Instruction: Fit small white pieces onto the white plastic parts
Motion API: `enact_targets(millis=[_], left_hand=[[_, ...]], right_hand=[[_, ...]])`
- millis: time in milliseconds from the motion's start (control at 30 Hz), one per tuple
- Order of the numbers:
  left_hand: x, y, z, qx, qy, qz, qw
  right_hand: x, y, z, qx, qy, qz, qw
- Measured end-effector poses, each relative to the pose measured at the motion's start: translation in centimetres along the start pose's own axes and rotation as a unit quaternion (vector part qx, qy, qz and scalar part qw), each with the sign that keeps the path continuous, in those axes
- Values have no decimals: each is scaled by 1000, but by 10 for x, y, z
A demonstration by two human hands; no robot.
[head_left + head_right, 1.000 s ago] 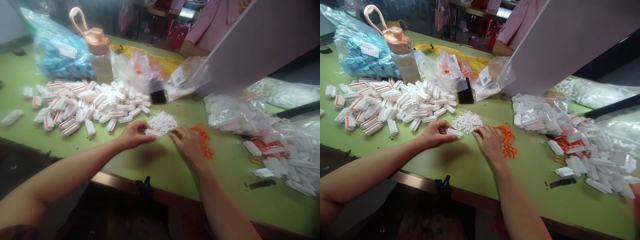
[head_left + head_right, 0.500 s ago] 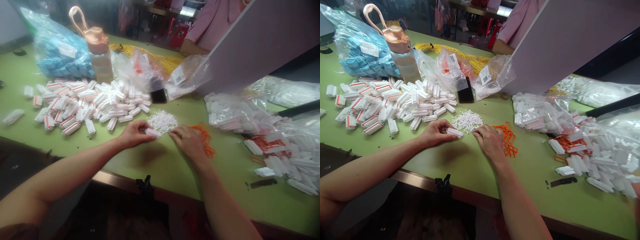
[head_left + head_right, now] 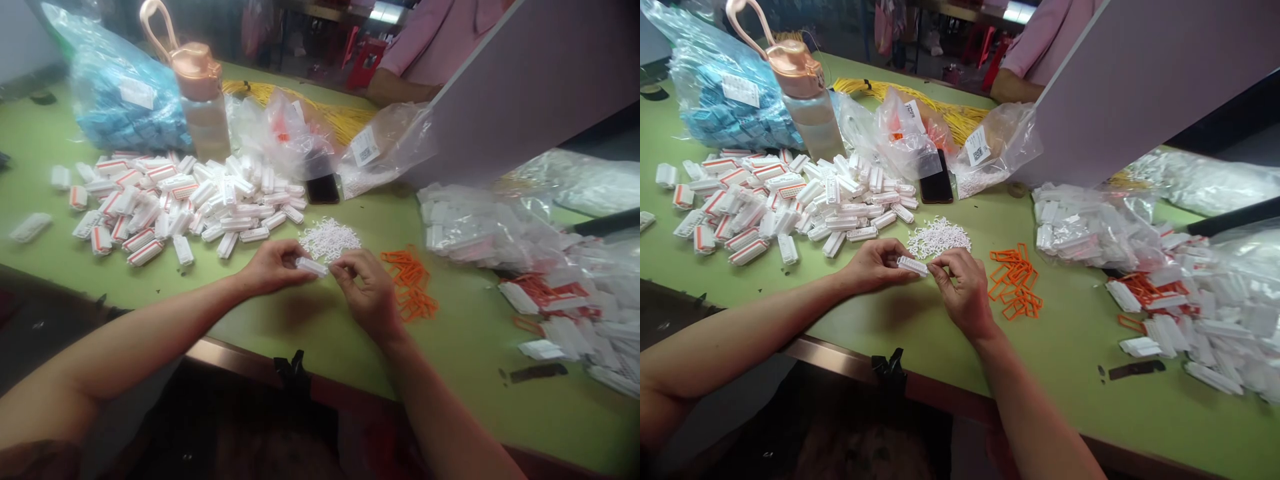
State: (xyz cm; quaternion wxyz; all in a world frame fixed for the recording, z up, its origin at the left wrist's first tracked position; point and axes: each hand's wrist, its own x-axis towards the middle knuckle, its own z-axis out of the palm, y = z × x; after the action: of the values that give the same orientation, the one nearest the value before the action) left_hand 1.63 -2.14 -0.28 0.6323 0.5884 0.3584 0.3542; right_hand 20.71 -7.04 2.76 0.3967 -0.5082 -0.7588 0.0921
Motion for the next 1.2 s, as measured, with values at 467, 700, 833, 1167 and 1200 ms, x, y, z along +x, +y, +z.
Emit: enact_targets(millis=[467,700,833,1167,1200], left_hand=[[0,-1,0,-1,2,-3,1000],[0,-1,0,-107,32,-7,994],[0,2,-1,-118,37,-10,992],[1,1,-1,-104,29,-13,994],[1,1,-1,-97,30,-13,995]], right_hand=[[-3,-6,2,-173,15,-94,980],[-5,-9,3,-130,-9,-73,989],[-3,-11,1,-35,-14,-14,999],[-1,45,-26,-78,3,181,980],[-2,47,-26,-94,-18,184,978]])
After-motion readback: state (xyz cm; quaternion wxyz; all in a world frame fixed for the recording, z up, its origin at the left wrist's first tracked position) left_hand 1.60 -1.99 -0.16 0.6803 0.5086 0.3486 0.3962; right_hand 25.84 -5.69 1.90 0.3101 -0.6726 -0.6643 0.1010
